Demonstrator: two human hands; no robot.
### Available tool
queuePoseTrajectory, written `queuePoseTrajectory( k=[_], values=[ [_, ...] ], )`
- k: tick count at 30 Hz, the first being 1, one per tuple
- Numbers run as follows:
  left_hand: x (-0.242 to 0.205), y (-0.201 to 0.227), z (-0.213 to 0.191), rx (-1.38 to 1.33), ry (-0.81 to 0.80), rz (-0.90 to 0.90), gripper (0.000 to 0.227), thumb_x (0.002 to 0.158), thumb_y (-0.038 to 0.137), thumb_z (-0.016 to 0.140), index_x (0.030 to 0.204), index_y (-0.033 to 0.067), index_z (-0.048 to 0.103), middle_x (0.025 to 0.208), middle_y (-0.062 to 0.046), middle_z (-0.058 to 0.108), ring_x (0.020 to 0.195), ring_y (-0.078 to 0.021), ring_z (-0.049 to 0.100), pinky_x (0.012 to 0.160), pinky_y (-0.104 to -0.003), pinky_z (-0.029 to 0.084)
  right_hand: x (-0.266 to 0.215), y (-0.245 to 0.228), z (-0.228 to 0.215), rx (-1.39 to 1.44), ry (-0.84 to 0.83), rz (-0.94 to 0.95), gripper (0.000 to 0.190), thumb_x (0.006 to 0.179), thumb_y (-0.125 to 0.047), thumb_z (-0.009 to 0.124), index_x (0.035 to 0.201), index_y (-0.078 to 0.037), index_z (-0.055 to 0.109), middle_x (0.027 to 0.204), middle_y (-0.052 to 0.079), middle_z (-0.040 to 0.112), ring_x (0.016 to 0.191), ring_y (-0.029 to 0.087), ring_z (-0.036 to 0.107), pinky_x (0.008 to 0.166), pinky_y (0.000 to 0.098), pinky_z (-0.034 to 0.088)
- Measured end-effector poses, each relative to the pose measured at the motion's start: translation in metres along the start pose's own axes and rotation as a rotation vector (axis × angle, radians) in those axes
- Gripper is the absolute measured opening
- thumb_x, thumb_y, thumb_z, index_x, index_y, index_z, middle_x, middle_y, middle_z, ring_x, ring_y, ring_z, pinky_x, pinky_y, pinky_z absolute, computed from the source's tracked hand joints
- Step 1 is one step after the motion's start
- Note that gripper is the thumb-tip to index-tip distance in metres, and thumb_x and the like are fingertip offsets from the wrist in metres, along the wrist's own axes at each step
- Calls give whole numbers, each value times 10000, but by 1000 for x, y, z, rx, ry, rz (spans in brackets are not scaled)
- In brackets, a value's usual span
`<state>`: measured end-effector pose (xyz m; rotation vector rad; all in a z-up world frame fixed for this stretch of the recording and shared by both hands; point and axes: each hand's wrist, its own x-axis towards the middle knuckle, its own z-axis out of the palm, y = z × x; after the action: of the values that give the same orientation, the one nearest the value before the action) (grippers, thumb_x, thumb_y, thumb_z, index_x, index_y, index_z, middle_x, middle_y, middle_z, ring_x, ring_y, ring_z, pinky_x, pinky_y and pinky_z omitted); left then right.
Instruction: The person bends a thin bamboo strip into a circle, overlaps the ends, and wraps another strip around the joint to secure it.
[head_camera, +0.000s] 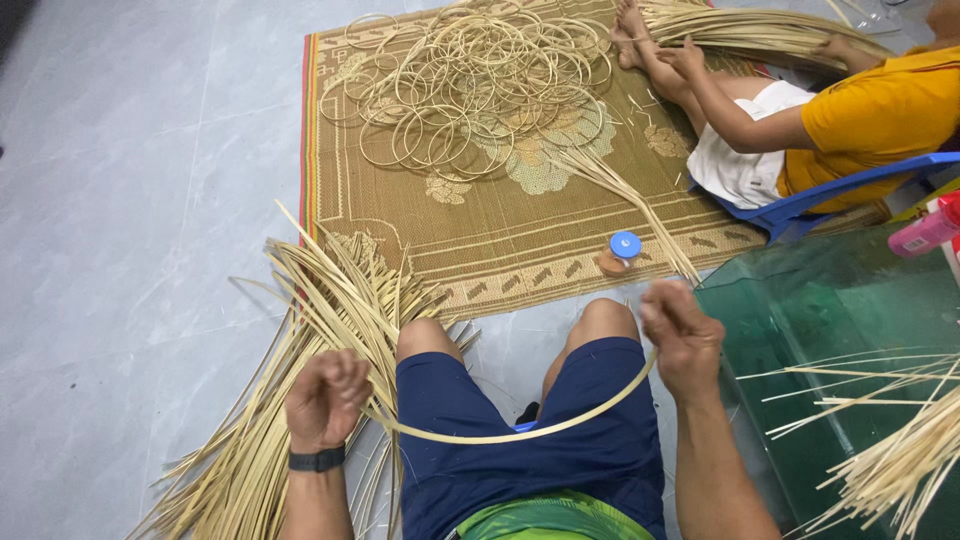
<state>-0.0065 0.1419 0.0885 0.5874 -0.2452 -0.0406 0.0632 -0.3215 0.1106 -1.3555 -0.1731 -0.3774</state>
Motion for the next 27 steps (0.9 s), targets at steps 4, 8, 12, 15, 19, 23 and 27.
queuePoseTrajectory(
  k=[4,8,12,15,19,23,27],
  values=[
    [11,-4,22,226,68,-211,284,981,201,687,740,53,659,651,-28,607,518,-97,511,459,-229,419,-5,-26,17,-202,-343,-195,387,934,153,589,1230,-54,726,1080,25,616,940,104,583,813,232,491],
    [23,-20,40,566,261,-445,257,937,164,729,721,78,619,591,26,553,458,-57,425,428,-208,312,-7,-45,34,-385,-469,-125,469,821,165,641,1187,-94,777,977,18,609,806,105,560,706,236,476],
    [37,-33,51,736,377,-522,278,951,238,693,734,72,641,581,47,540,438,-28,383,400,-208,268,-8,-54,51,-346,-588,-247,585,771,194,586,1228,-137,741,1028,19,599,935,133,595,757,253,499],
    [51,-37,57,720,331,-555,269,964,214,703,751,55,664,564,38,487,425,-39,354,386,-212,257,-8,-57,62,-430,-593,-391,602,748,177,607,1226,-161,745,1004,10,593,949,157,577,824,307,477],
    [62,-36,70,328,100,-507,192,979,192,672,882,28,701,677,-4,603,537,-73,471,476,-232,353,-14,-59,74,-492,-696,-300,559,793,148,653,1224,-194,756,980,28,616,819,149,615,648,264,496],
    [78,-37,89,452,28,-828,188,969,99,662,1018,-63,743,821,-128,744,588,-104,587,459,-225,396,-20,-59,86,-590,-772,-324,576,785,151,637,1207,-215,775,957,43,627,771,161,646,620,292,512],
    [91,-48,110,863,50,-1003,239,921,144,740,986,-85,767,807,-177,787,574,-136,671,462,-236,484,-25,-56,99,-703,-843,-521,538,695,68,686,1161,-189,765,985,81,635,838,237,673,658,348,559]
  ],
)
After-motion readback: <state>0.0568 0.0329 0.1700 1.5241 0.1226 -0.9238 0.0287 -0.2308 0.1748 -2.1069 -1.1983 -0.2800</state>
